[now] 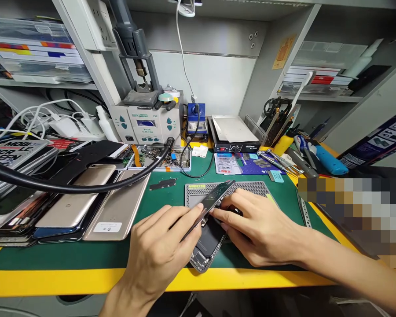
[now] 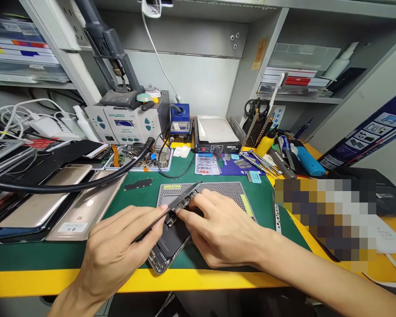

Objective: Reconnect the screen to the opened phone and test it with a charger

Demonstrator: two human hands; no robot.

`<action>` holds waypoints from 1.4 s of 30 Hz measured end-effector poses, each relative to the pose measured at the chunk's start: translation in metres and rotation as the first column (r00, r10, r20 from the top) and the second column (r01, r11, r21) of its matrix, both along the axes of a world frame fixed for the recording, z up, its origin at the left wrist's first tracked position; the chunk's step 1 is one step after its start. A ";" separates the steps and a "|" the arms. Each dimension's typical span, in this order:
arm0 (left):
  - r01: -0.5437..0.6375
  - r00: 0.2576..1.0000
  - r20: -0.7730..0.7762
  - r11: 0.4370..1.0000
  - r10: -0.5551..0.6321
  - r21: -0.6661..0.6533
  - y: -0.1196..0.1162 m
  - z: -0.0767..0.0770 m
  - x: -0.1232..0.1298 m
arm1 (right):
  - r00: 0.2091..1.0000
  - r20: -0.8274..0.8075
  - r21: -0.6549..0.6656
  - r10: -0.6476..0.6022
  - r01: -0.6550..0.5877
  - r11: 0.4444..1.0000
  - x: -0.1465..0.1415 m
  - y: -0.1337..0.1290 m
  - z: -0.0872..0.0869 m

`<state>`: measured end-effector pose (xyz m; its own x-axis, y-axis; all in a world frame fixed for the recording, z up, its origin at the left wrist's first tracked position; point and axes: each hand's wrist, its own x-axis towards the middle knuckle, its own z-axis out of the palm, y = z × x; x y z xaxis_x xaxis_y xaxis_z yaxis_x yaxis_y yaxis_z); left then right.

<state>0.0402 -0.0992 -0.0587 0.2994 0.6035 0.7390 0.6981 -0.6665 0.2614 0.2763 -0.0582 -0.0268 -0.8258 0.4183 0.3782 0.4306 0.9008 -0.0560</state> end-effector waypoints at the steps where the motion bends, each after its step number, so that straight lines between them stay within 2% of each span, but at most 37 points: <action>1: -0.002 1.000 -0.013 1.000 0.002 0.000 0.000 0.000 0.000 | 1.000 0.008 0.001 0.006 -0.006 1.000 0.000 0.000 -0.001; 13: 0.009 1.000 -0.015 1.000 -0.009 0.002 -0.002 0.002 -0.001 | 0.993 0.115 0.053 -0.022 0.016 0.998 0.001 0.000 -0.001; 21: -0.016 1.000 0.011 0.999 0.015 0.041 0.003 0.006 0.004 | 0.997 0.055 0.124 -0.055 0.047 0.991 -0.004 -0.008 -0.002; 27: 0.005 0.997 0.075 1.000 -0.004 -0.016 0.004 0.005 0.005 | 0.994 0.089 0.093 -0.064 0.055 0.994 -0.003 -0.005 -0.006; 35: -0.001 1.000 0.003 1.000 0.001 -0.001 0.003 0.003 0.004 | 0.996 0.079 0.071 -0.042 0.037 0.997 -0.004 -0.007 -0.005; 42: 0.019 0.999 0.039 1.000 -0.018 -0.021 0.002 0.004 0.002 | 0.992 0.116 0.034 -0.043 0.040 0.999 -0.002 -0.005 -0.006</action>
